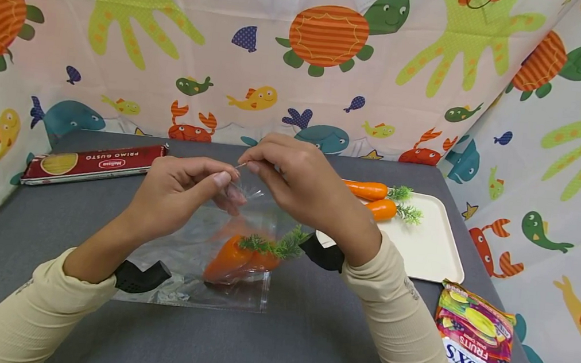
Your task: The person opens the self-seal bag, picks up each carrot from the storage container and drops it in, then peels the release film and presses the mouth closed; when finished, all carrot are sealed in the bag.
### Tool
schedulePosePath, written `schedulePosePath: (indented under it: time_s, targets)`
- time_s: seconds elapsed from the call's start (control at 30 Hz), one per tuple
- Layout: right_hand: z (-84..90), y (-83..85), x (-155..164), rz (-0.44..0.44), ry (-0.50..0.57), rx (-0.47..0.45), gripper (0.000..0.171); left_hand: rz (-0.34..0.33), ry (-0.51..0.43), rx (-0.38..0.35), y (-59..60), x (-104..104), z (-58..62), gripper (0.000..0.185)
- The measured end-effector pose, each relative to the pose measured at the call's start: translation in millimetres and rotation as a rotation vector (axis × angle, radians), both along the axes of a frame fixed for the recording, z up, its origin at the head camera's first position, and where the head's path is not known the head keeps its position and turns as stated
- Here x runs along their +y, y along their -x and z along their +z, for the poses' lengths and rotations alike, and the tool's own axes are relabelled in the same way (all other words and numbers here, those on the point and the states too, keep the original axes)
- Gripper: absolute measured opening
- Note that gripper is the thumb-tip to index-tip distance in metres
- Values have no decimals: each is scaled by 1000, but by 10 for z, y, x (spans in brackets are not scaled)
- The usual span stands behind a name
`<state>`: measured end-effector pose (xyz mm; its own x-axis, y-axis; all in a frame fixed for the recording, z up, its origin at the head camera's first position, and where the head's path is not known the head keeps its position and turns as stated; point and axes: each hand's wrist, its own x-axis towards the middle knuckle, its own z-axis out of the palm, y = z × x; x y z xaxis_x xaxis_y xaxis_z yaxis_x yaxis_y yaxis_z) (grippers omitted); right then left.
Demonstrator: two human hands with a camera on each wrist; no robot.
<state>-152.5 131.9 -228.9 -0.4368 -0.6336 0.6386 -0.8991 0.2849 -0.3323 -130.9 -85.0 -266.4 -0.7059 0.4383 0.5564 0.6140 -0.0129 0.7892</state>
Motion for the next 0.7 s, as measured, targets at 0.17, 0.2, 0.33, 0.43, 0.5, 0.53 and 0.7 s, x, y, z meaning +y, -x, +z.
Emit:
schedulePosePath:
  time_s: [0.17,0.2,0.33,0.43,0.5,0.53,0.7]
  targets:
    - [-8,-7,-4,-64,20,30,20,9,16,-6,-7,-2,-1,15]
    - [-8,-9,-2,-69,23,37,21,11,21,-6,-10,-3,1,15]
    - [-1,-19,7,-44,29,61,17,20,27,-8,-15,-2,3,15]
    - [2,-22,10,-29,31,68,17,33,23,-6,-15,-1,2,15]
    - [3,-25,12,-29,30,70,18,42,24,0,-17,-2,5,16]
    - [6,-28,11,-31,29,73,18,43,26,5,-17,-3,5,16]
    - [29,-57,1,-75,-7,153,15,25,45,34,-12,-17,10,17]
